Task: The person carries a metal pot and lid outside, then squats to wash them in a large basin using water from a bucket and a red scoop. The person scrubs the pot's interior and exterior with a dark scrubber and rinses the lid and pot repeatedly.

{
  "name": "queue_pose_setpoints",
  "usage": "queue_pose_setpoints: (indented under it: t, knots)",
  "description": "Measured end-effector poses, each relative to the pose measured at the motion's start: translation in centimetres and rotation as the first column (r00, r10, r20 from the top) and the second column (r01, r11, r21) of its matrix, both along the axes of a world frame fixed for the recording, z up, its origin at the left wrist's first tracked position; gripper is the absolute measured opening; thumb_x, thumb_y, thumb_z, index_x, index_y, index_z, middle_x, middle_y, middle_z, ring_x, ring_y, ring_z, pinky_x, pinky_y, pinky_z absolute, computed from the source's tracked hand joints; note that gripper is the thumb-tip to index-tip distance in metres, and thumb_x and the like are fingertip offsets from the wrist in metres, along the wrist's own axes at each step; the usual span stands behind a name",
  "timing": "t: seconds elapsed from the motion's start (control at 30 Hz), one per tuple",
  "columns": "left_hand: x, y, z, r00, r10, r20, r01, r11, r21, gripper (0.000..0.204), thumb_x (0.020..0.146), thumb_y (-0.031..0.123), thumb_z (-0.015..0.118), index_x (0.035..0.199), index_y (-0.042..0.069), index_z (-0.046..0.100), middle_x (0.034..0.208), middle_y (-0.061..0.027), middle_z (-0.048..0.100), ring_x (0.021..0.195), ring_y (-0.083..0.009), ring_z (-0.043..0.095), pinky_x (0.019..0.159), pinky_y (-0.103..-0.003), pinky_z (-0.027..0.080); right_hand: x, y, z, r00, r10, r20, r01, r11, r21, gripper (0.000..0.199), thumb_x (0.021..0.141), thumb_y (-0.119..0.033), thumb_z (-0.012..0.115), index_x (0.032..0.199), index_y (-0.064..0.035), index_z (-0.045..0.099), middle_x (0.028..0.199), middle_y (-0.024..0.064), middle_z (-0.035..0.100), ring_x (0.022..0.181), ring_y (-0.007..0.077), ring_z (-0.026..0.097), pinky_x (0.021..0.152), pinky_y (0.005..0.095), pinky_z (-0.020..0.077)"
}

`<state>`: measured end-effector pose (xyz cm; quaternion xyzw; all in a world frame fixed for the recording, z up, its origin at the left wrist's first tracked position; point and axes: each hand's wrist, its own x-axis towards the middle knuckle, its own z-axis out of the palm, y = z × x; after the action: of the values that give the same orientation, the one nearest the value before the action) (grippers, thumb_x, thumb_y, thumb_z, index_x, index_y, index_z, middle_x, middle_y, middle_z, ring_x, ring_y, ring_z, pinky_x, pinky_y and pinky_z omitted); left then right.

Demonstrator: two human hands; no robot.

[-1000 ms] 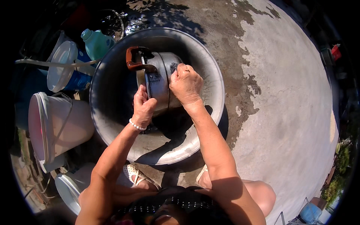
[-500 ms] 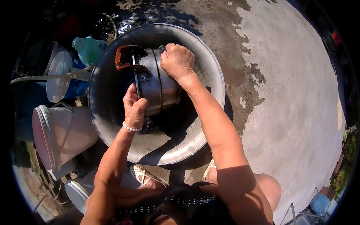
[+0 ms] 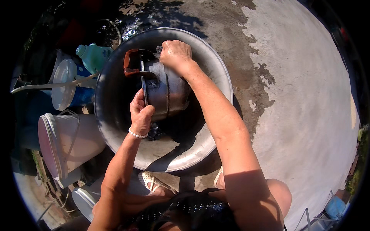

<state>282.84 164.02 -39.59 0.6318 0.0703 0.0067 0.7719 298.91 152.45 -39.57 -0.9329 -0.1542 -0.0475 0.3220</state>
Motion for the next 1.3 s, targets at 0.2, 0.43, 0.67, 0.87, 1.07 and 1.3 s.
queue_pose_setpoints:
  t: [0.2, 0.43, 0.67, 0.87, 1.07, 1.3]
  knots:
    - [-0.6, 1.8, -1.2, 0.999, 0.03, 0.024, -0.029, 0.999, -0.03, 0.049, 0.06, -0.01, 0.039, 0.107, -0.004, 0.05, 0.098, -0.0026, 0.057, 0.086, -0.0091, 0.054, 0.079, -0.02, 0.042, -7.0, -0.6, 0.1, 0.892, 0.236, 0.385, -0.271, 0.962, 0.039, 0.009, 0.067, -0.012, 0.054, 0.071, -0.0067, 0.06, 0.072, 0.0111, 0.059, 0.069, 0.0256, 0.061, 0.058, 0.0355, 0.05]
    - [-1.2, 0.7, -0.9, 1.0, 0.023, 0.001, -0.023, 0.999, 0.026, 0.051, 0.06, -0.011, 0.04, 0.11, -0.004, 0.049, 0.101, -0.0031, 0.057, 0.09, -0.0095, 0.054, 0.082, -0.022, 0.042, -1.4, -0.1, -0.4, 0.97, 0.161, 0.18, -0.164, 0.986, 0.001, 0.011, 0.063, -0.018, 0.058, 0.062, -0.0076, 0.058, 0.067, 0.0102, 0.059, 0.063, 0.0286, 0.06, 0.057, 0.0373, 0.0498]
    - [-0.5, 1.6, -1.0, 1.0, -0.021, -0.003, 0.021, 1.0, 0.013, 0.051, 0.059, -0.011, 0.04, 0.109, -0.005, 0.05, 0.099, -0.0032, 0.058, 0.087, -0.0091, 0.054, 0.079, -0.02, 0.043, -6.4, -1.6, 0.5, 0.876, 0.299, 0.378, -0.293, 0.953, -0.073, 0.007, 0.063, -0.011, 0.059, 0.069, -0.0072, 0.061, 0.071, 0.0078, 0.06, 0.066, 0.0243, 0.062, 0.059, 0.0336, 0.0506]
    - [1.2, 2.8, -0.5, 0.998, 0.014, -0.061, -0.014, 1.0, -0.006, 0.051, 0.06, -0.01, 0.043, 0.11, -0.006, 0.05, 0.094, -0.0047, 0.06, 0.079, -0.0091, 0.056, 0.071, -0.019, 0.045, -6.3, 0.2, 0.3, 0.887, 0.229, 0.401, -0.216, 0.973, -0.078, 0.007, 0.066, -0.012, 0.059, 0.071, -0.0073, 0.056, 0.071, 0.0069, 0.059, 0.064, 0.0251, 0.06, 0.055, 0.0337, 0.0487]
    - [2.3, 2.4, 0.4, 1.0, -0.019, -0.022, 0.017, 0.995, -0.096, 0.039, 0.06, -0.011, 0.043, 0.097, -0.003, 0.053, 0.089, 0.0001, 0.057, 0.075, -0.0042, 0.051, 0.065, -0.016, 0.041, -10.4, -0.8, 0.2, 0.799, 0.351, 0.488, -0.281, 0.936, -0.213, 0.011, 0.064, -0.01, 0.058, 0.074, -0.0042, 0.058, 0.065, 0.0054, 0.054, 0.056, 0.0193, 0.057, 0.052, 0.0298, 0.0463]
    - [3.0, 1.6, -0.6, 1.0, -0.004, 0.017, 0.007, 0.988, -0.157, 0.04, 0.061, -0.011, 0.044, 0.099, -0.004, 0.052, 0.091, -0.0044, 0.06, 0.079, -0.0082, 0.057, 0.07, -0.019, 0.045, -8.1, -0.1, -0.3, 0.838, 0.165, 0.521, -0.152, 0.986, -0.068, 0.009, 0.063, -0.012, 0.059, 0.069, -0.0068, 0.056, 0.064, 0.007, 0.056, 0.057, 0.0228, 0.058, 0.052, 0.0308, 0.0476]
